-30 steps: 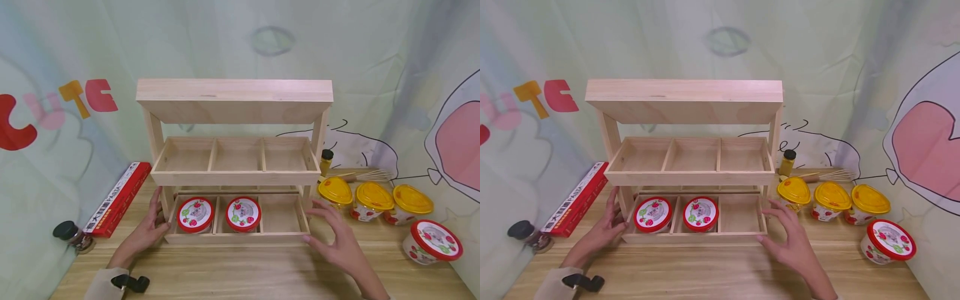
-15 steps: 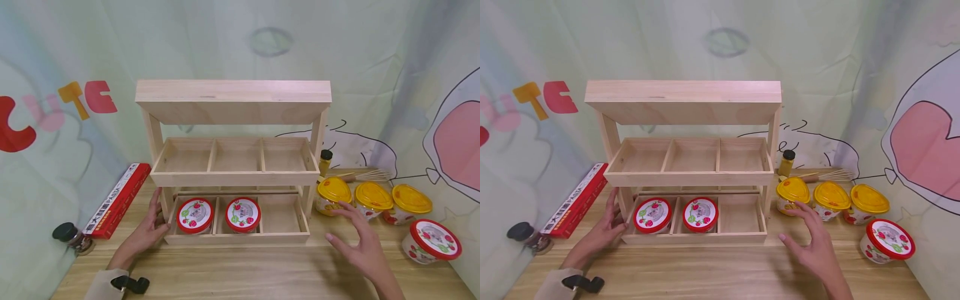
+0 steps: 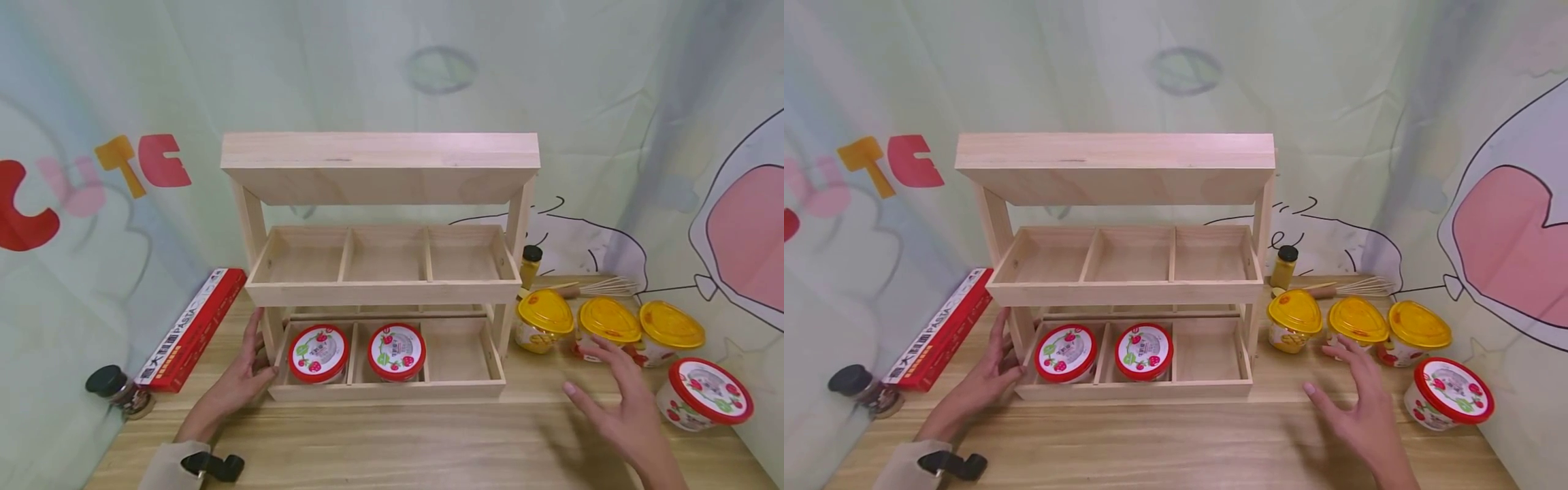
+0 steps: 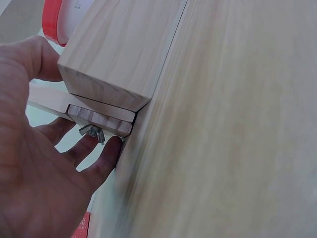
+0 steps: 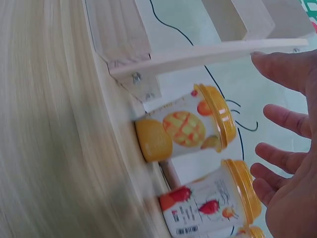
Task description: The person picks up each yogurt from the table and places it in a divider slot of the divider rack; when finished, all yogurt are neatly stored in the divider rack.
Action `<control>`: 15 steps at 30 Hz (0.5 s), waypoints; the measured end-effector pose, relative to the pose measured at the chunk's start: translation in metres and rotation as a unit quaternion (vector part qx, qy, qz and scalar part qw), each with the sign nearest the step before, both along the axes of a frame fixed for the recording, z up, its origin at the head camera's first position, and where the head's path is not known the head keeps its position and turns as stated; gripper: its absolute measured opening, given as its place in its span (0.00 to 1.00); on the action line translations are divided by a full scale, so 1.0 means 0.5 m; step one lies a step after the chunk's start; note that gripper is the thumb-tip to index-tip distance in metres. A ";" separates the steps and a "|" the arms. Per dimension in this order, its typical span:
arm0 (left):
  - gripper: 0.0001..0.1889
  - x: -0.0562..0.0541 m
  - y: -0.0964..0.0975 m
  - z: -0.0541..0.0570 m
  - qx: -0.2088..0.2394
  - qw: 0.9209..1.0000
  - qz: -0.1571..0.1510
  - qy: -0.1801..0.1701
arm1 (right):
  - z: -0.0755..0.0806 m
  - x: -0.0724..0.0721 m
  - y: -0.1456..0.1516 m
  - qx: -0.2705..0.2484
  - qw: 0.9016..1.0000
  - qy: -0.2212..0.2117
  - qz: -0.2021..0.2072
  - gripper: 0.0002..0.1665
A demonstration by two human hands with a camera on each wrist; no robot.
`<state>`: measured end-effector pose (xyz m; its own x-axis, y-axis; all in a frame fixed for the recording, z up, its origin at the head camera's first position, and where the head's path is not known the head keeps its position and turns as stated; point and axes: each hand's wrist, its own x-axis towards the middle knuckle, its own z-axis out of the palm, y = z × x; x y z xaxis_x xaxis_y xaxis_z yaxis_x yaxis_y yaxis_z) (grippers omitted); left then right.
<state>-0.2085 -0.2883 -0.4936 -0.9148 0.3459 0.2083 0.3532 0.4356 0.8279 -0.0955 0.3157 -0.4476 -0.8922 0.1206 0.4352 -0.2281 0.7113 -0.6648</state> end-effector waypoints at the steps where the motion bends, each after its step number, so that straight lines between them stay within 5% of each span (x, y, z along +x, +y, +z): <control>1: 0.63 0.000 0.000 -0.001 -0.001 1.000 0.000 -0.001 | -0.001 0.001 0.005 -0.001 1.000 0.000 -0.003 0.38; 15: 0.63 0.001 0.000 -0.001 0.001 1.000 -0.002 0.000 | -0.013 0.017 0.067 0.021 0.997 0.018 -0.076 0.39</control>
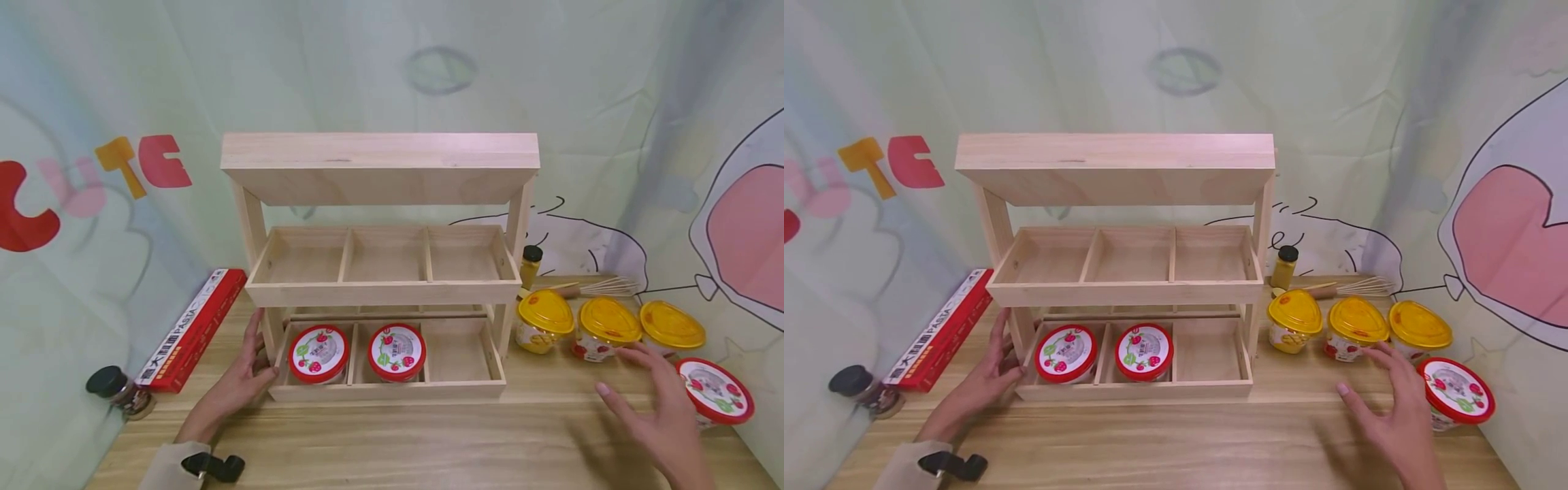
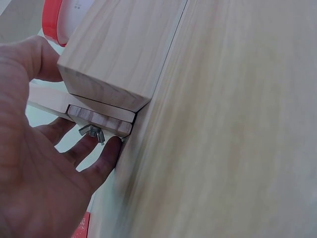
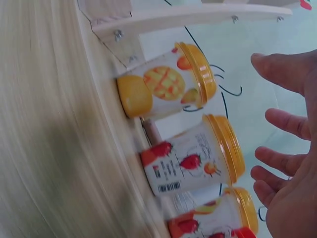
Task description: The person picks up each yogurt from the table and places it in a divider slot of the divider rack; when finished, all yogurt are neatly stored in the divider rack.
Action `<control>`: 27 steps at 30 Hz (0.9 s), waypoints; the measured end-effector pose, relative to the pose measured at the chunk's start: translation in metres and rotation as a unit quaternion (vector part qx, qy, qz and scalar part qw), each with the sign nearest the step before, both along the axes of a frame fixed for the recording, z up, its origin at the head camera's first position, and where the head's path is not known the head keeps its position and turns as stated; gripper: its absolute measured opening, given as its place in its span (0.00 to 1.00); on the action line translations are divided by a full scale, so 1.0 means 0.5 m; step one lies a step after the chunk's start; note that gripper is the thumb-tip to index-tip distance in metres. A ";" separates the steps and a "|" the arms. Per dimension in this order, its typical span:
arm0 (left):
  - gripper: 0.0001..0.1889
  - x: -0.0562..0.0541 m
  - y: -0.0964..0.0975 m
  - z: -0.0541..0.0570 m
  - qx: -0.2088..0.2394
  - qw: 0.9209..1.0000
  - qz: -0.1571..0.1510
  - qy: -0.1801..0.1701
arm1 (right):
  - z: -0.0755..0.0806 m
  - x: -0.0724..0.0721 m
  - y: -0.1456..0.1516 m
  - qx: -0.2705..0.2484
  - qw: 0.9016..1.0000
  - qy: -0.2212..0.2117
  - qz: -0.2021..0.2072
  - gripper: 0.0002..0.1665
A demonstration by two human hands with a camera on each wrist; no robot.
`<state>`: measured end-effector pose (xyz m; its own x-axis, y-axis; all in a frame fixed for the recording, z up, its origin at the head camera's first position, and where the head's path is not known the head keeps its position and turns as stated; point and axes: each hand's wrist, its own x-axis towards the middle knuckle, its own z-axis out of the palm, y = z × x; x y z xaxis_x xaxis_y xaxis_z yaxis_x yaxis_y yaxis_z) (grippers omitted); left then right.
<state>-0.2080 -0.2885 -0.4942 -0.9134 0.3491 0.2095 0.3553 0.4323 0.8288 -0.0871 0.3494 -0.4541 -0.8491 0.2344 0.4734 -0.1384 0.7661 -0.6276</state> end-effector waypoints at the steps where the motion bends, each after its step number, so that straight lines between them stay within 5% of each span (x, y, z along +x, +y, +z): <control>1: 0.63 0.000 0.000 0.000 0.001 1.000 -0.001 -0.001 | -0.001 0.001 0.004 0.004 1.000 0.005 -0.006 0.39; 10: 0.63 -0.001 0.001 -0.003 0.004 1.000 -0.003 -0.003 | 0.004 0.003 0.038 0.043 0.998 0.027 -0.042 0.43; 22: 0.64 0.000 0.002 0.000 -0.019 1.000 0.007 -0.006 | 0.010 0.013 0.087 0.061 0.991 -0.050 -0.106 0.45; 27: 0.64 0.000 0.000 0.002 -0.023 1.000 0.012 -0.007 | 0.005 0.018 0.103 0.073 0.990 -0.033 -0.117 0.43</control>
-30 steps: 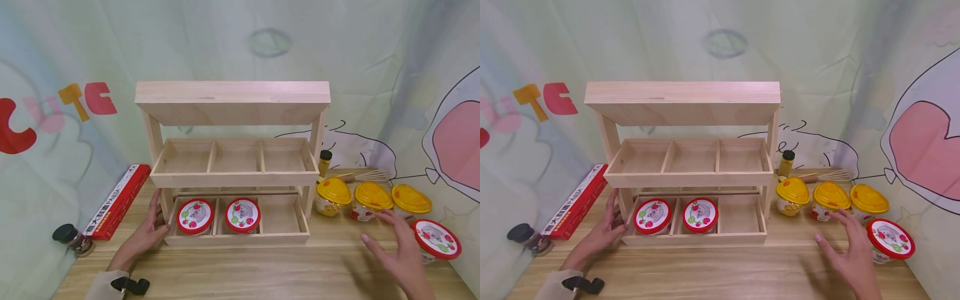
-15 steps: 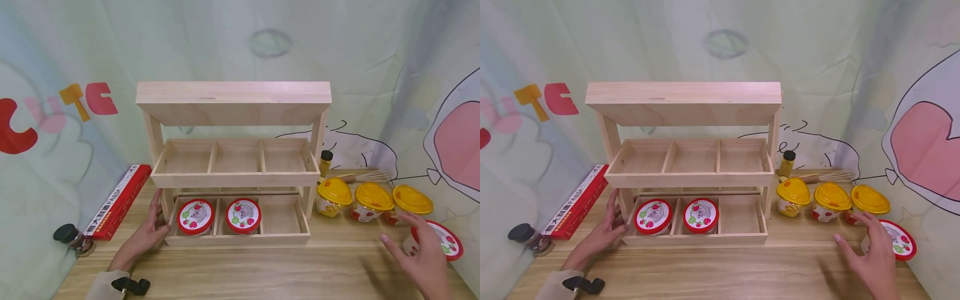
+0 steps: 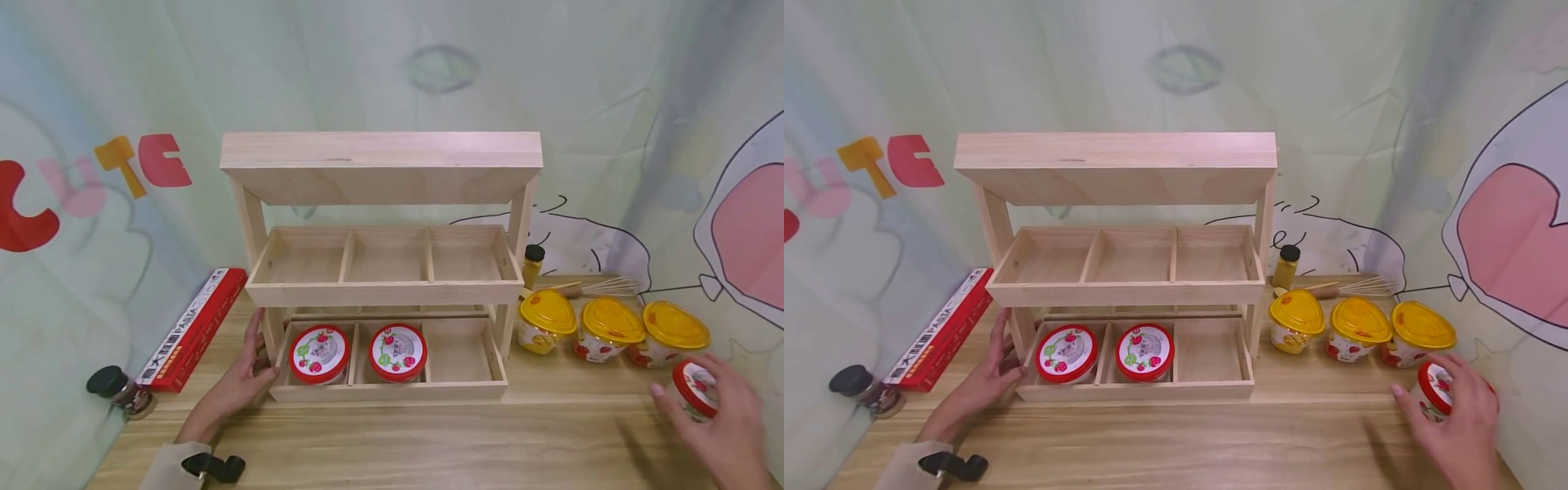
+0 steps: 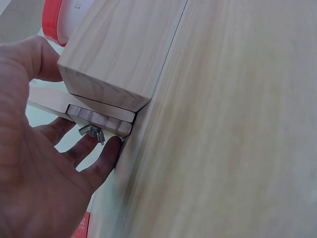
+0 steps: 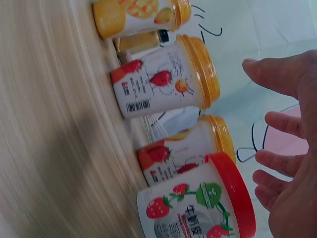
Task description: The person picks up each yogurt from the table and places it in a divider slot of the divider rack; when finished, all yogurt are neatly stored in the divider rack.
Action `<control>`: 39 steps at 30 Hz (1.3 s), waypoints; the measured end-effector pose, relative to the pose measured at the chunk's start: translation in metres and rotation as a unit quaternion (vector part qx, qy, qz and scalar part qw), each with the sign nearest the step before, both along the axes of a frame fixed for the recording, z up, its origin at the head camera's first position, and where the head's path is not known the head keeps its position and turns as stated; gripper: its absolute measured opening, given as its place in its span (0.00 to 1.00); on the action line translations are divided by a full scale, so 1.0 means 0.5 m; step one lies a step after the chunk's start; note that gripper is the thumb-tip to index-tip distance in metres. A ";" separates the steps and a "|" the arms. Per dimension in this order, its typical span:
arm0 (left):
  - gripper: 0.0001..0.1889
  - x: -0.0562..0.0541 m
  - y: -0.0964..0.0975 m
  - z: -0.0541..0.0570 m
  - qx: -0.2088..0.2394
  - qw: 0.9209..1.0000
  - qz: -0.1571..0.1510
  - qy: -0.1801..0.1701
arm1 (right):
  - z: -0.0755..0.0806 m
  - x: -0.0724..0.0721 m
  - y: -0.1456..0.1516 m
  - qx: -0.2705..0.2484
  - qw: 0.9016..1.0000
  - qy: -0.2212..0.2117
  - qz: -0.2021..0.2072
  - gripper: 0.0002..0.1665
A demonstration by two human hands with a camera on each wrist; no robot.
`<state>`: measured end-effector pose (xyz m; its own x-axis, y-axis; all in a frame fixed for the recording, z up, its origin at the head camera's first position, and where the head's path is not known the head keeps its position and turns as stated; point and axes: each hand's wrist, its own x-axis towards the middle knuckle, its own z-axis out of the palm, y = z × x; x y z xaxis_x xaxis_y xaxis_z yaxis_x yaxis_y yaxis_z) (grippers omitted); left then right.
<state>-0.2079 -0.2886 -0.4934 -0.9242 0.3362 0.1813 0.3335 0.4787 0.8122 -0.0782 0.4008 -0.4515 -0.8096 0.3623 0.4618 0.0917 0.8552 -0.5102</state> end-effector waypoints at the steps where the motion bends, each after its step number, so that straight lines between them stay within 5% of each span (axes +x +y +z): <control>1: 0.64 0.000 0.000 0.000 0.002 1.000 0.001 0.000 | -0.001 0.001 0.003 0.002 1.000 -0.001 -0.005 0.43; 10: 0.63 0.001 0.003 -0.001 0.023 1.000 0.000 -0.005 | 0.005 0.001 0.030 -0.002 0.989 -0.118 -0.087 0.52; 24: 0.63 0.002 0.004 0.001 0.025 1.000 0.001 -0.006 | -0.022 0.003 0.047 0.004 0.988 -0.095 -0.121 0.52; 30: 0.64 0.005 0.004 0.002 0.030 1.000 -0.004 0.008 | -0.038 0.008 0.047 0.008 0.992 -0.064 -0.107 0.42; 39: 0.64 0.001 0.001 -0.004 0.021 1.000 -0.005 0.000 | -0.049 0.010 0.043 -0.056 0.988 -0.073 -0.124 0.35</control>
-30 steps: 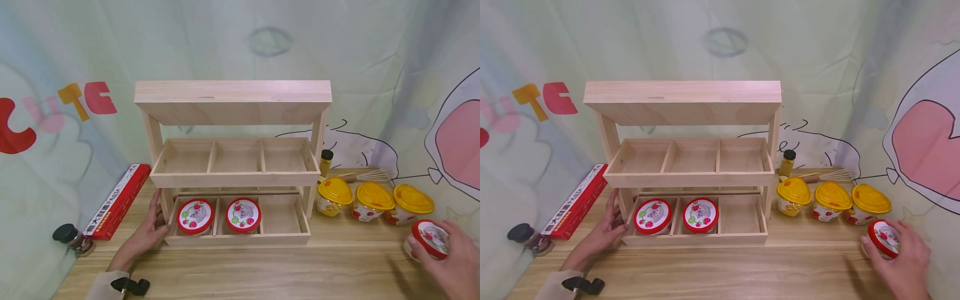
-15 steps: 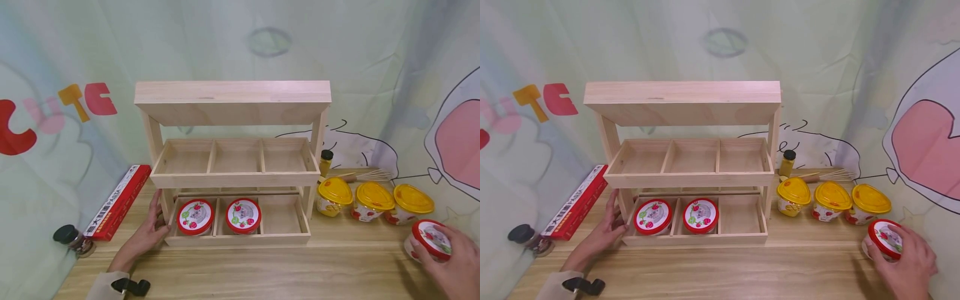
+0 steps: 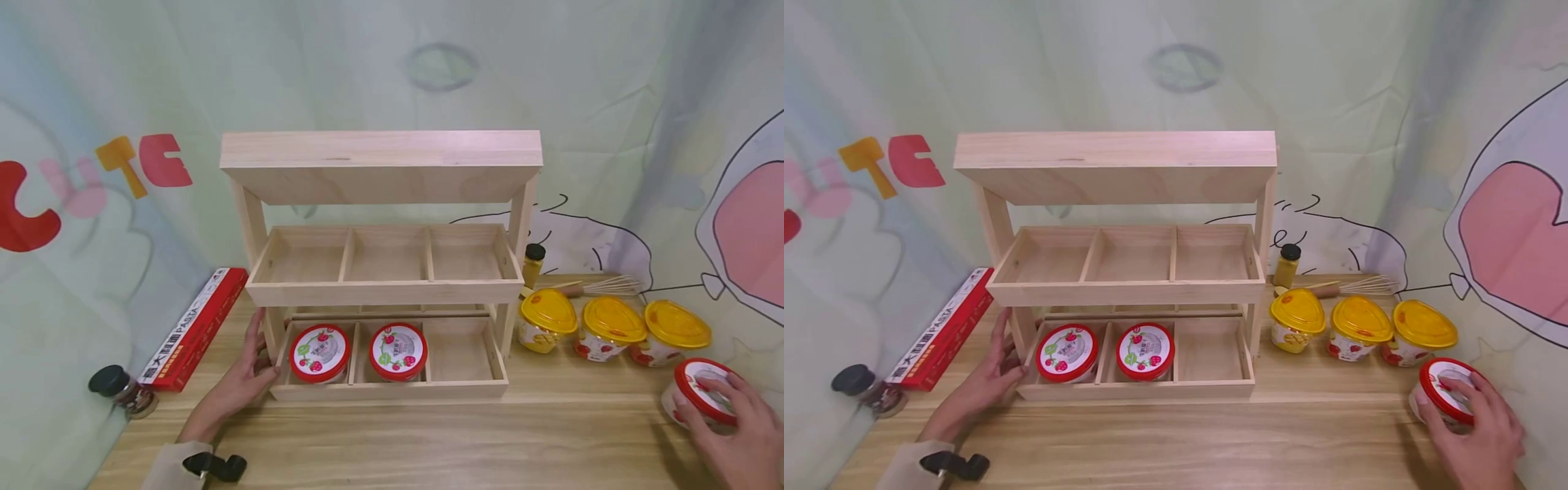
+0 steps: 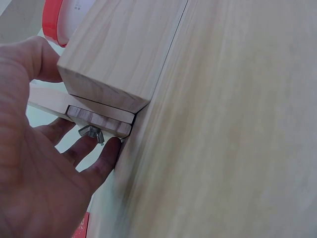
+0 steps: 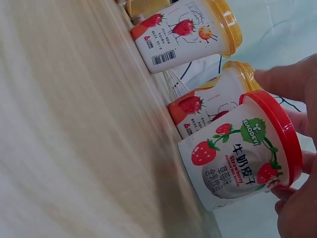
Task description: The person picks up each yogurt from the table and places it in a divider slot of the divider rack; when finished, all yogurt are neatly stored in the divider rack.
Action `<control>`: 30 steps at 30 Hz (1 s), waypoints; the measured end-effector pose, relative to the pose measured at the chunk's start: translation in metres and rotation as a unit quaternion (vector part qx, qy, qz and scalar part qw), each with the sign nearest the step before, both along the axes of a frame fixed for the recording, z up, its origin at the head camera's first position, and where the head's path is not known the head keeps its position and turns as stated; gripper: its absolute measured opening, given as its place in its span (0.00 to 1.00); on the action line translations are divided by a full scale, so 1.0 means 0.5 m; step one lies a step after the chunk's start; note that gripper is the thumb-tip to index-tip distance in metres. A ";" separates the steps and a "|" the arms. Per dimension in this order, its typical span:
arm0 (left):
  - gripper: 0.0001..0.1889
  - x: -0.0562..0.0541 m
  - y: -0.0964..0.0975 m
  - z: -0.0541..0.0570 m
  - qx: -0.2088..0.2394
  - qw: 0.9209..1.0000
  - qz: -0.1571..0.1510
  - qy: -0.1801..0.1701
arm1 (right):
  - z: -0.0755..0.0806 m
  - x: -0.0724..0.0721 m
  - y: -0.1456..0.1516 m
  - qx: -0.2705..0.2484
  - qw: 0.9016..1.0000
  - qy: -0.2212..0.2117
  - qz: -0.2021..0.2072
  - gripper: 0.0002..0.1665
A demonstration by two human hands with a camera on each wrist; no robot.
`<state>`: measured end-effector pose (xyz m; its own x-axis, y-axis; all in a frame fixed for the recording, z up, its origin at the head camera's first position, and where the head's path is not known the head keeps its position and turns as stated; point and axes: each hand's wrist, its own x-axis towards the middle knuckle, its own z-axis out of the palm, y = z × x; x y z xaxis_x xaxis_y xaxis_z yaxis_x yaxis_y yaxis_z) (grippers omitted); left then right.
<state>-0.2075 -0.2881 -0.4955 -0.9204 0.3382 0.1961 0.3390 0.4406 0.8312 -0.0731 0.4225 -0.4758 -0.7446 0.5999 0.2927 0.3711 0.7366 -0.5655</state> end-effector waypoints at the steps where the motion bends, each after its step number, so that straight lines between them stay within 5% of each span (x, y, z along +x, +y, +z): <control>1: 0.64 -0.001 0.000 -0.001 0.001 1.000 0.000 0.003 | 0.000 0.000 0.000 -0.011 1.000 0.005 -0.001 0.34; 8: 0.63 -0.003 0.001 0.001 0.005 1.000 -0.003 0.007 | -0.004 0.002 -0.007 -0.065 0.997 0.027 -0.015 0.31; 19: 0.63 -0.001 0.002 0.004 -0.005 1.000 0.004 -0.004 | -0.010 0.004 -0.007 -0.078 0.995 0.060 -0.031 0.30; 30: 0.63 0.000 0.002 0.006 -0.014 1.000 0.012 -0.006 | 0.028 0.013 -0.013 -0.085 0.995 -0.016 -0.048 0.33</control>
